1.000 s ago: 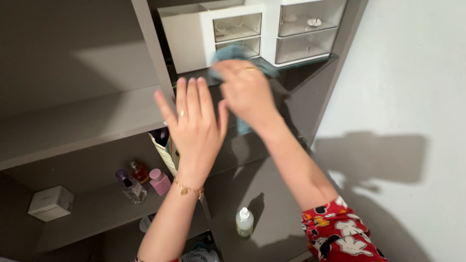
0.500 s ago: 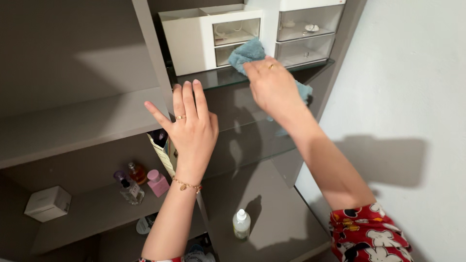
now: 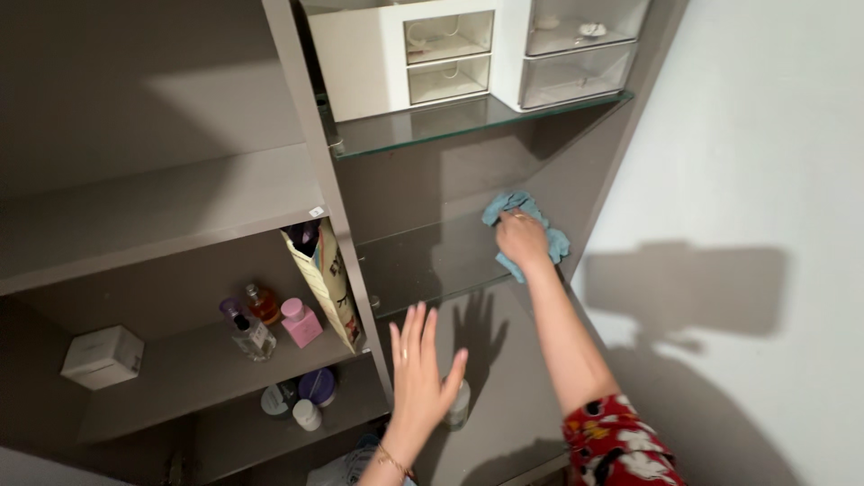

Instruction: The person cleans the glass shelves of a wall-mounted cabinet using a spray bottle and a blue cloth. They remove small items, spray cleaner, wipe the surfaces, and then return the items to the shelves.

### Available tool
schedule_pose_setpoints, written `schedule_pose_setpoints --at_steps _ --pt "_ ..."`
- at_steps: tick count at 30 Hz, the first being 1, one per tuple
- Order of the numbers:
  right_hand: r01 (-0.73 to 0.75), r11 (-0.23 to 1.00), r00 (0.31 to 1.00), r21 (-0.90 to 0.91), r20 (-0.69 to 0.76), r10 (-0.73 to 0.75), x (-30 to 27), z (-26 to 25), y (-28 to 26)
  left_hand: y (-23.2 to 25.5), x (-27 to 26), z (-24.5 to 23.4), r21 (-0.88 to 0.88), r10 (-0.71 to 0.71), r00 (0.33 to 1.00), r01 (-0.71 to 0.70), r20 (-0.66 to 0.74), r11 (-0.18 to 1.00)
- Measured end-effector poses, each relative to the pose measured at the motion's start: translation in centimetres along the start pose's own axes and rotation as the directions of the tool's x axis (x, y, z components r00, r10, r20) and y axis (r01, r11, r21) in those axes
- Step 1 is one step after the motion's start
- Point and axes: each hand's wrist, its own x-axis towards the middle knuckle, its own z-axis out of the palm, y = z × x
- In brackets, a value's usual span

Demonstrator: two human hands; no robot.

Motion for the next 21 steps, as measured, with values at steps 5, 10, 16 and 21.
schedule_pose_setpoints --at_steps 5,10,16,21 --pt "0.056 0.998 0.988 -0.040 0.145 -0.049 1.1 5.9 -10.2 -2.5 -6.3 4.7 -0.356 -0.365 0.904 0.424 0.225 0.832" --pt "0.356 0.844 0.898 0.400 0.104 -0.428 -2.2 -0.5 -19.4 -3.4 -9.2 9.2 -0.358 -0.420 0.867 0.495 0.269 0.792" --pt "0.255 0.946 0.940 0.202 0.177 -0.291 -5.5 -5.5 -14.6 -5.5 -9.2 9.7 -0.320 -0.563 0.772 0.635 0.295 0.703" --pt "0.014 0.991 0.937 0.136 -0.346 0.034 -9.4 -3.0 -1.0 -6.5 -10.9 9.0 -0.312 -0.543 0.763 0.642 0.351 0.700"
